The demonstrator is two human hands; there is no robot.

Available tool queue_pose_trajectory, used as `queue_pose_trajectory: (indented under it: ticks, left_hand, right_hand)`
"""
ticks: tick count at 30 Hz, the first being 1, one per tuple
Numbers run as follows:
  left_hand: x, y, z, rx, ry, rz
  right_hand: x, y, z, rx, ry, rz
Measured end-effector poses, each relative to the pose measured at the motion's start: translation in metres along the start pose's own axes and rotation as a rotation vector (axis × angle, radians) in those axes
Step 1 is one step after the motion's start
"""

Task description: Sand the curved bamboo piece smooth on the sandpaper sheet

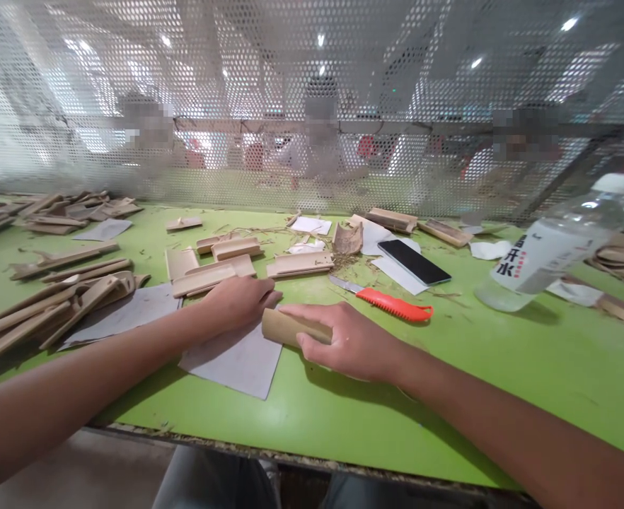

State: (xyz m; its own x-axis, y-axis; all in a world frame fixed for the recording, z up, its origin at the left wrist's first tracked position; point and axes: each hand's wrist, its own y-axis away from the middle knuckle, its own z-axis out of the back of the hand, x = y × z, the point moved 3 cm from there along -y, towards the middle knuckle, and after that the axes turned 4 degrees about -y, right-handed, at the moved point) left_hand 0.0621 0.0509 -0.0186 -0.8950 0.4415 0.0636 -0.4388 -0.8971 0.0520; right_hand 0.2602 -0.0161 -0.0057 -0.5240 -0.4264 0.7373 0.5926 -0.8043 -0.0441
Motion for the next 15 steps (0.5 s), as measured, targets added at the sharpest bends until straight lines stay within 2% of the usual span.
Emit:
queue_pose_trajectory:
  ticks: [15]
  left_hand:
    - [-0.0001,-0.0001,-0.0003,-0.021,-0.002,-0.018]
  right_hand:
    - [0.0002,-0.0001,-0.0001,0.014,0.002,-0.014]
